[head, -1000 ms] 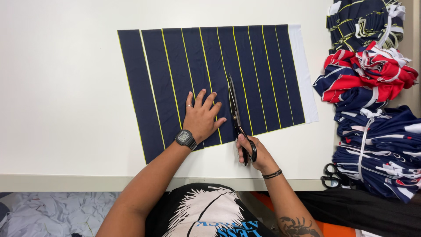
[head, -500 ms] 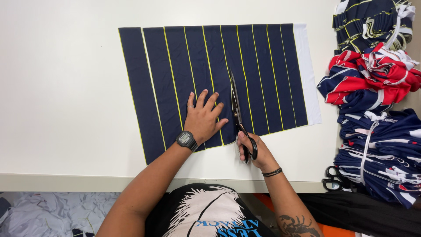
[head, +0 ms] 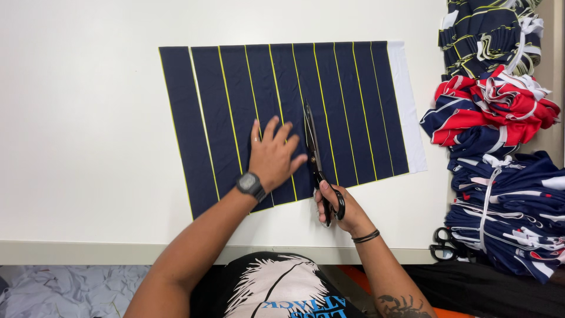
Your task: The person uses shears to cut a large piece of dark blue fabric with yellow guide lines into multiple vertical strips. They hold the fabric steady with their left hand while cutting along the lines with their right hand.
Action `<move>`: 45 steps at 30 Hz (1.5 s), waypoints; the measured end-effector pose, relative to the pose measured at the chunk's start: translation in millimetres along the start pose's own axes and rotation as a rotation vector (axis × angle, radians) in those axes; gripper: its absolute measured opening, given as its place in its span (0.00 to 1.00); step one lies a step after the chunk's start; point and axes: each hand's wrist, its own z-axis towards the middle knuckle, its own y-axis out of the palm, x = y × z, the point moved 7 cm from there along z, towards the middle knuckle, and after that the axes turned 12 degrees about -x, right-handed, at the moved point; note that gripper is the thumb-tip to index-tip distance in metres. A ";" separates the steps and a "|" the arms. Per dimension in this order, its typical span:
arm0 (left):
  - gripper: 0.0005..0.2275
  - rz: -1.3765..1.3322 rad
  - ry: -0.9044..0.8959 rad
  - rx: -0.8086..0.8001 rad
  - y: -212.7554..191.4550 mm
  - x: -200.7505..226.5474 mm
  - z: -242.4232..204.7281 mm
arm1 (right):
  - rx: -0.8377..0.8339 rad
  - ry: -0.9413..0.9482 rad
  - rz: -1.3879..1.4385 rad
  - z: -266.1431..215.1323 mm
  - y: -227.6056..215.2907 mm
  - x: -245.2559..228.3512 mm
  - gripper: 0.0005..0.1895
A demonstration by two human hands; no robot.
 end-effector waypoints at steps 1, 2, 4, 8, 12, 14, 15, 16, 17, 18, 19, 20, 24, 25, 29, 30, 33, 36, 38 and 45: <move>0.21 -0.016 -0.007 0.027 -3.5 -5.2 9.7 | -0.015 0.012 0.022 -0.2 0.0 -0.5 0.27; 0.21 0.004 -0.002 0.048 -6.6 -11.2 22.2 | -0.001 0.021 0.007 0.8 -1.2 -2.0 0.27; 0.22 0.041 0.002 0.093 -11.4 -26.8 46.2 | 0.024 0.041 -0.027 4.6 -3.2 -5.0 0.27; 0.22 0.092 0.055 -0.018 1.9 -46.9 63.8 | 0.021 -0.011 -0.075 16.1 -3.2 -17.2 0.28; 0.22 0.060 0.064 0.000 8.8 -54.3 61.7 | 0.005 -0.052 -0.094 26.8 -4.7 -28.2 0.28; 0.22 0.054 0.062 -0.001 10.9 -55.4 60.7 | -0.003 -0.059 -0.086 29.6 -4.8 -29.9 0.28; 0.22 0.048 0.063 0.001 10.3 -56.4 62.0 | -0.001 -0.060 -0.088 31.5 -5.3 -31.4 0.27; 0.22 0.040 0.068 -0.001 10.7 -55.8 62.5 | 0.006 -0.059 -0.085 31.7 -6.1 -31.1 0.27; 0.22 0.045 0.065 -0.007 11.4 -56.0 63.2 | 0.005 -0.062 -0.082 32.8 -6.1 -30.8 0.27; 0.22 0.049 0.062 -0.013 11.8 -56.3 63.6 | 0.005 -0.064 -0.079 34.2 -5.7 -30.4 0.27; 0.22 0.054 0.058 -0.019 12.2 -56.1 63.0 | 0.004 -0.067 -0.076 34.9 -5.2 -29.7 0.27; 0.22 0.051 0.058 -0.020 11.9 -56.0 62.9 | 0.006 -0.070 -0.071 36.2 -5.1 -29.8 0.27; 0.22 0.048 0.056 -0.017 8.2 -54.6 62.4 | 0.017 -0.083 -0.077 38.1 -4.4 -32.4 0.26; 0.22 0.048 0.056 -0.016 7.5 -54.3 62.6 | 0.021 -0.085 -0.085 38.2 -4.7 -33.1 0.26; 0.22 0.048 0.048 -0.025 7.4 -54.9 63.2 | 0.072 -0.057 -0.120 39.3 -7.4 -31.5 0.25; 0.22 0.047 0.045 -0.029 7.7 -55.0 63.3 | 0.086 -0.046 -0.141 40.3 -7.8 -31.1 0.25; 0.22 0.047 0.044 -0.029 7.3 -54.7 62.5 | 0.108 -0.021 -0.155 40.0 -8.4 -29.5 0.25; 0.21 0.046 0.039 -0.027 6.2 -54.3 61.7 | 0.085 -0.023 -0.137 37.8 -9.3 -32.1 0.25; 0.21 0.044 0.036 -0.025 5.3 -55.2 61.6 | 0.049 -0.038 -0.106 38.9 -9.8 -36.7 0.25; 0.22 0.044 0.031 -0.022 4.7 -55.5 61.8 | 0.039 -0.043 -0.084 59.9 -15.4 -54.9 0.27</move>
